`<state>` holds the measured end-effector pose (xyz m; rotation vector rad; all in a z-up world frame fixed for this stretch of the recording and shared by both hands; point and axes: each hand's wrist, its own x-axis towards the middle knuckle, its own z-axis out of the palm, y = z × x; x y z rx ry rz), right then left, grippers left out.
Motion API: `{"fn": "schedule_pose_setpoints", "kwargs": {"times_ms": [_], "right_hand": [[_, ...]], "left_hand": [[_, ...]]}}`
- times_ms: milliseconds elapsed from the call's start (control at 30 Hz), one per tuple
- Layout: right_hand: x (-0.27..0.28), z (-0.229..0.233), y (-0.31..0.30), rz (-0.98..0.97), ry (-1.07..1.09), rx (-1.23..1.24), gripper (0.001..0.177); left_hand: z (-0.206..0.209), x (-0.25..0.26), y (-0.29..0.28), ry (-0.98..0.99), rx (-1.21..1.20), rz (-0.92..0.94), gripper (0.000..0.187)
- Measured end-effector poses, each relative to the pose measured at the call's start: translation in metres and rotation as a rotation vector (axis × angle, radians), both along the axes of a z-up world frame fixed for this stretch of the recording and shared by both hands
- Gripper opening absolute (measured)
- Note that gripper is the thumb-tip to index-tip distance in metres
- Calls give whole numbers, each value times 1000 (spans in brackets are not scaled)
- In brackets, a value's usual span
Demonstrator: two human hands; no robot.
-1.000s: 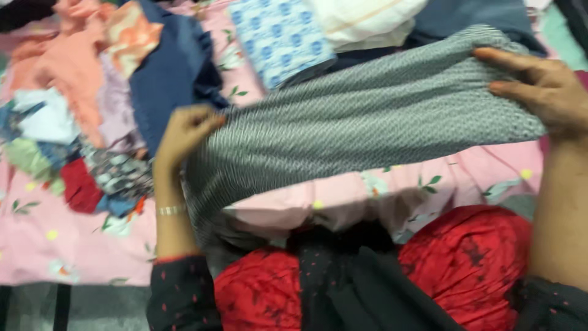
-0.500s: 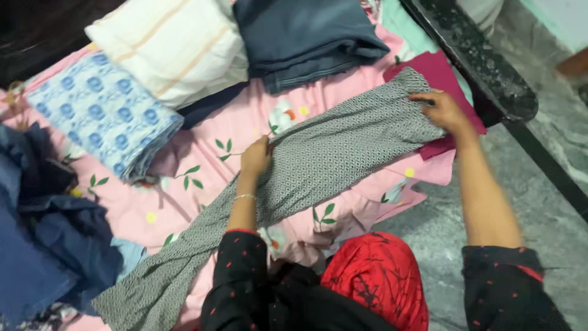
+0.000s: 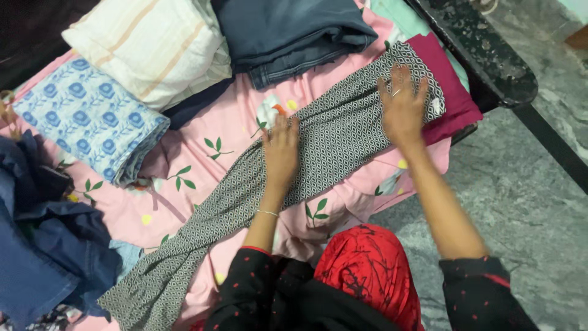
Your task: The person folds a patterned garment by hand on a bed, smoothing the fabric and tucking the ends to create a compact bundle.
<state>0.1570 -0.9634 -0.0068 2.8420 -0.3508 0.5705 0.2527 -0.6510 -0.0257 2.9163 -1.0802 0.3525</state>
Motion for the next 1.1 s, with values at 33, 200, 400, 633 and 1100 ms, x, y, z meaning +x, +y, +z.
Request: {"fn": "schedule_pose_setpoints", "kwargs": {"times_ms": [33, 200, 400, 633, 1100], "right_hand": [[-1, 1, 23, 55, -9, 95, 48], [1, 33, 119, 419, 353, 502, 56], [11, 104, 222, 756, 361, 494, 53], [-16, 68, 435, 937, 666, 483, 47], [-28, -6, 710, 863, 71, 570, 67]], "left_hand": [[-3, -9, -5, 74, -84, -92, 62], [-8, -22, 18, 433, -85, -173, 74], [35, -54, 138, 309, -241, -19, 64], [17, -143, 448, 51, -687, 592, 31], [-49, -166, 577, 283, -831, 858, 54]]}}
